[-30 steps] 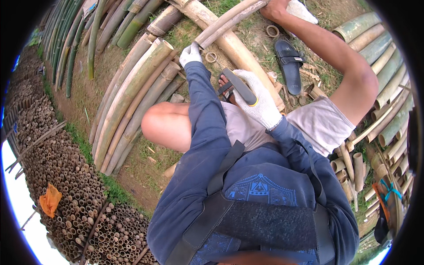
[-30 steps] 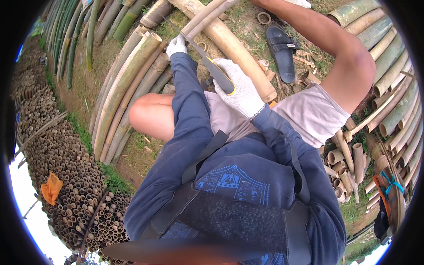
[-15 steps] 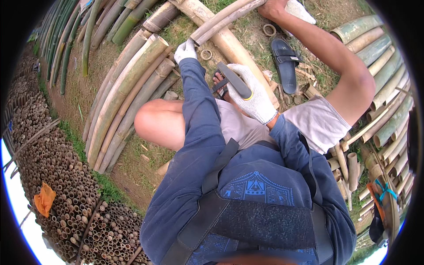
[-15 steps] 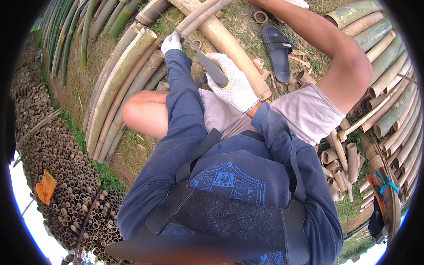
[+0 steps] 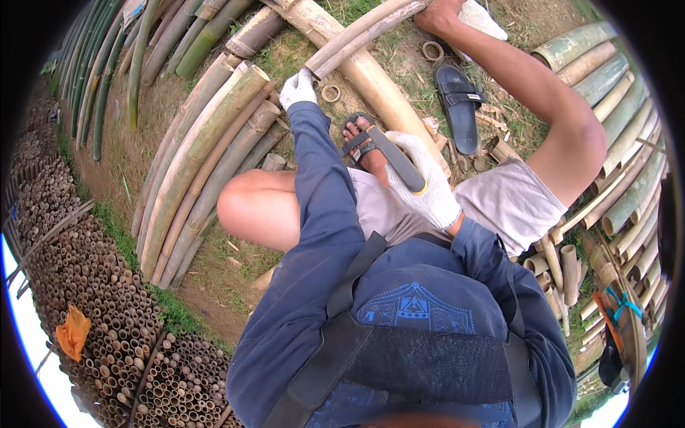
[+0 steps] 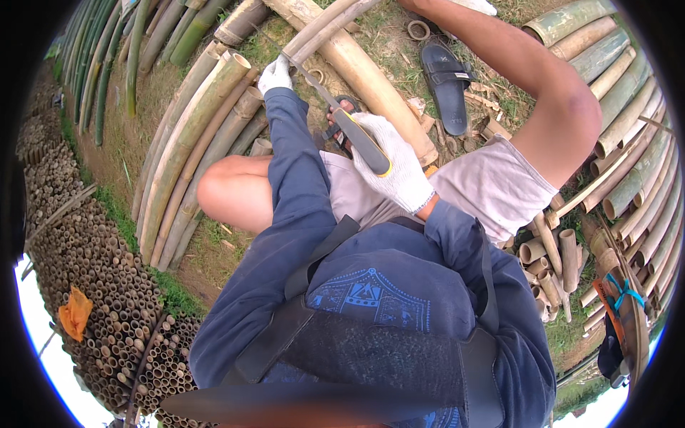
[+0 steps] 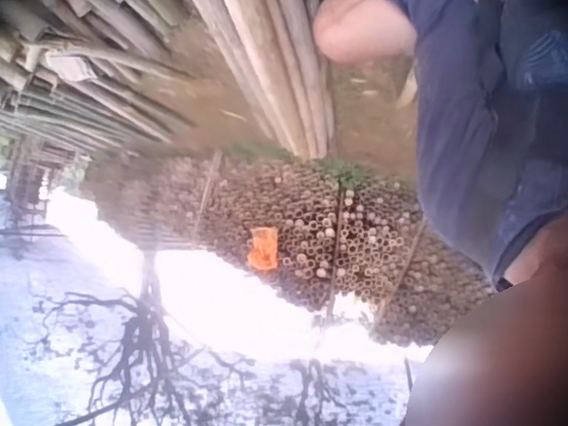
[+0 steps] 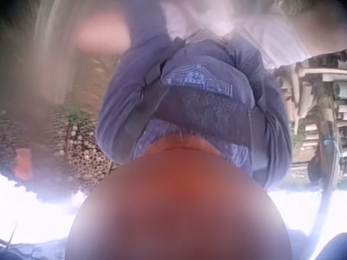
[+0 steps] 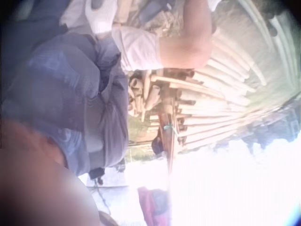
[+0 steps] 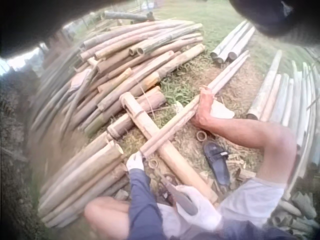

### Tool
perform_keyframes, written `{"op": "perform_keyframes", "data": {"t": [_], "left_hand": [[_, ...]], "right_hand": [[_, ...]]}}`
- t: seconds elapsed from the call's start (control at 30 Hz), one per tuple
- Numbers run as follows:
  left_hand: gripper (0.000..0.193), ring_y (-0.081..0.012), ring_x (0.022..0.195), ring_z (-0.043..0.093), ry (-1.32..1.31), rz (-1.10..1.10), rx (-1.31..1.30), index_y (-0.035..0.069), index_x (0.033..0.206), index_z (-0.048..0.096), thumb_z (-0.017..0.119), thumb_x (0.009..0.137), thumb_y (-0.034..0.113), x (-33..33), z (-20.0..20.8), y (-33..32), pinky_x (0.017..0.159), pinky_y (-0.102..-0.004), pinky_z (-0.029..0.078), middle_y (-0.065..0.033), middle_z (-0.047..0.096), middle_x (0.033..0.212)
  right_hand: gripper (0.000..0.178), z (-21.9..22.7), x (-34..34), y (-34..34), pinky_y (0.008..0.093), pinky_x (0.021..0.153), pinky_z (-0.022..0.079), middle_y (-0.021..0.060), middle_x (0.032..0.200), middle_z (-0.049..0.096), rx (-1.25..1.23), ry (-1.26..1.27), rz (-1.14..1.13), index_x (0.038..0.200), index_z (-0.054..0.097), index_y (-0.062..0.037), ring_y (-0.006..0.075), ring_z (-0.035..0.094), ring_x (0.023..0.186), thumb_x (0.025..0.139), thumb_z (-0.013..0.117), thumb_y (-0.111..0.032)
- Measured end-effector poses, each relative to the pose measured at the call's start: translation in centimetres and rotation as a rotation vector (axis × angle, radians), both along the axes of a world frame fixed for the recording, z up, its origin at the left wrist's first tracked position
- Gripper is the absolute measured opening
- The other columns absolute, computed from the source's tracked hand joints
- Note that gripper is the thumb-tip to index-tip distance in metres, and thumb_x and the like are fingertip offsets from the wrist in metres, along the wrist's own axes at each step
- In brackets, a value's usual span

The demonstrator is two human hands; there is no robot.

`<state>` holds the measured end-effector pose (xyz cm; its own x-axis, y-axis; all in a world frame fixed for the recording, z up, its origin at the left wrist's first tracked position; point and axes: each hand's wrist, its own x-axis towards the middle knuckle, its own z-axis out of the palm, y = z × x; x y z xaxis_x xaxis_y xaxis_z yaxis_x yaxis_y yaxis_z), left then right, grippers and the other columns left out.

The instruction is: The person sits on the ground and uses a hand saw to cut bamboo poles into shorter sections. They repeatedly position each pole, saw through it, and set the cut pieces aside.

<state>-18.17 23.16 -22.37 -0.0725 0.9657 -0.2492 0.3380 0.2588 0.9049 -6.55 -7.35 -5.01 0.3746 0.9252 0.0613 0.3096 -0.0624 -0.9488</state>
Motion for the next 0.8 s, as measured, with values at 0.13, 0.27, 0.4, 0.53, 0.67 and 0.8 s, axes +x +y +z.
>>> {"op": "perform_keyframes", "data": {"t": [0.13, 0.27, 0.4, 0.53, 0.67, 0.8], "left_hand": [[0.042, -0.0209, 0.087, 0.074, -0.003, 0.007, 0.062, -0.009, 0.114, 0.075, 0.077, 0.098, 0.030, 0.4, 1.1, -0.6, 0.080, -0.0352, 0.060, -0.0176, 0.079, 0.102], [0.039, -0.0199, 0.086, 0.073, -0.051, 0.025, 0.040, -0.009, 0.112, 0.075, 0.078, 0.097, 0.027, 0.8, 0.7, -0.4, 0.078, -0.0348, 0.060, -0.0151, 0.079, 0.100], [0.038, -0.0194, 0.085, 0.073, -0.132, 0.079, -0.003, -0.009, 0.111, 0.075, 0.078, 0.097, 0.026, 0.8, 0.2, 0.0, 0.077, -0.0347, 0.060, -0.0147, 0.079, 0.100], [0.039, -0.0200, 0.085, 0.074, -0.065, 0.039, -0.008, -0.009, 0.111, 0.076, 0.079, 0.097, 0.027, 0.7, 0.6, 0.0, 0.078, -0.0348, 0.060, -0.0163, 0.079, 0.101], [0.038, -0.0192, 0.085, 0.073, 0.029, 0.061, 0.013, -0.009, 0.112, 0.076, 0.079, 0.097, 0.027, 0.9, 1.5, -0.4, 0.077, -0.0350, 0.060, -0.0155, 0.079, 0.100], [0.038, -0.0185, 0.086, 0.072, -0.111, 0.051, 0.046, -0.008, 0.112, 0.076, 0.077, 0.098, 0.028, 1.1, 1.1, -0.3, 0.078, -0.0333, 0.059, -0.0140, 0.079, 0.101]], "right_hand": [[0.050, -2.3, -0.7, 2.9, 0.0397, 0.101, 0.052, 0.0159, 0.127, 0.066, 0.111, 0.021, -0.024, 0.137, 0.059, -0.0074, 0.0353, 0.066, 0.118, 0.090, 0.075, -0.008], [0.050, 3.6, -0.2, -5.2, 0.0410, 0.096, 0.055, 0.0191, 0.125, 0.068, -0.087, -0.076, -0.056, 0.135, 0.061, -0.0052, 0.0381, 0.069, 0.113, 0.087, 0.077, -0.004], [0.047, 7.7, -0.2, -9.8, 0.0428, 0.094, 0.056, 0.0186, 0.121, 0.070, -0.179, -0.120, -0.090, 0.131, 0.063, -0.0043, 0.0374, 0.071, 0.111, 0.087, 0.078, 0.000], [0.046, 2.4, -0.3, -3.1, 0.0413, 0.096, 0.055, 0.0179, 0.122, 0.068, -0.027, -0.047, -0.053, 0.132, 0.062, -0.0051, 0.0392, 0.068, 0.112, 0.089, 0.076, -0.005], [0.050, -2.0, -0.4, 2.4, 0.0398, 0.104, 0.050, 0.0168, 0.129, 0.066, 0.060, 0.029, -0.014, 0.137, 0.059, -0.0045, 0.0372, 0.064, 0.120, 0.089, 0.076, -0.006], [0.050, 2.4, -0.1, -3.4, 0.0384, 0.109, 0.047, 0.0176, 0.134, 0.063, -0.059, 0.049, 0.004, 0.139, 0.058, -0.0025, 0.0318, 0.063, 0.126, 0.091, 0.074, -0.004]]}}
